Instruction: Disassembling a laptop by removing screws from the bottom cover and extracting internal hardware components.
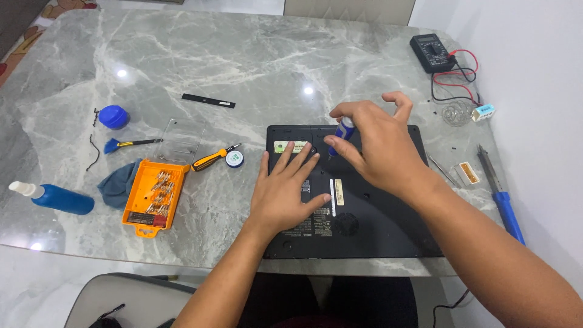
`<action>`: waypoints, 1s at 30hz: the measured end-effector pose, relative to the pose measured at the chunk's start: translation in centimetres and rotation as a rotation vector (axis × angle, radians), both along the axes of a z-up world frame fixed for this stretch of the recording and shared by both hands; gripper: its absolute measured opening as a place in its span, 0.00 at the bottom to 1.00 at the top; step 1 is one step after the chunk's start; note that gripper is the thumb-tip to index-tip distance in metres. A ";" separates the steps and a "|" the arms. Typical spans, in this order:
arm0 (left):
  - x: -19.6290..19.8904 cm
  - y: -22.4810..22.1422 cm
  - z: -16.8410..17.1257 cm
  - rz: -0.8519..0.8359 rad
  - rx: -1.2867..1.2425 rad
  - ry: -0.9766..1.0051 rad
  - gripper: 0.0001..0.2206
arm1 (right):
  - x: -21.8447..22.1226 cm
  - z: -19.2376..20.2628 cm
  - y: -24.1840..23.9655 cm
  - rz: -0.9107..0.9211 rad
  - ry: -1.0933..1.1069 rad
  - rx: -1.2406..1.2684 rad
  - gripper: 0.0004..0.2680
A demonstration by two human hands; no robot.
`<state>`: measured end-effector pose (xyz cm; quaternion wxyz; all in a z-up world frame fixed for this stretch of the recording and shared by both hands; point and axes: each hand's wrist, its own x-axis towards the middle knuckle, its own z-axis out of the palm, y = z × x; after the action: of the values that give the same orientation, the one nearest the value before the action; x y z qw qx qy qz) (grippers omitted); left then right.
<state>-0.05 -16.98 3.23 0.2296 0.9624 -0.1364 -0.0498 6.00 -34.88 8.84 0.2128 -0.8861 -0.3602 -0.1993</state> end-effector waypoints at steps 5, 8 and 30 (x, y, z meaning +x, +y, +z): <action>0.0 0.1 0.1 -0.007 -0.004 0.010 0.33 | -0.1 0.4 0.2 -0.005 0.022 -0.030 0.12; 0.0 0.1 0.1 -0.011 -0.011 0.013 0.33 | 0.0 0.3 0.2 -0.010 0.034 -0.030 0.12; 0.0 0.1 -0.1 -0.008 -0.022 -0.020 0.33 | 0.4 -1.0 0.5 0.226 0.033 0.437 0.08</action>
<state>-0.08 -16.85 3.17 0.2386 0.9597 -0.1430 -0.0397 6.42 -34.43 7.88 0.4260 -0.7763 -0.4019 -0.2330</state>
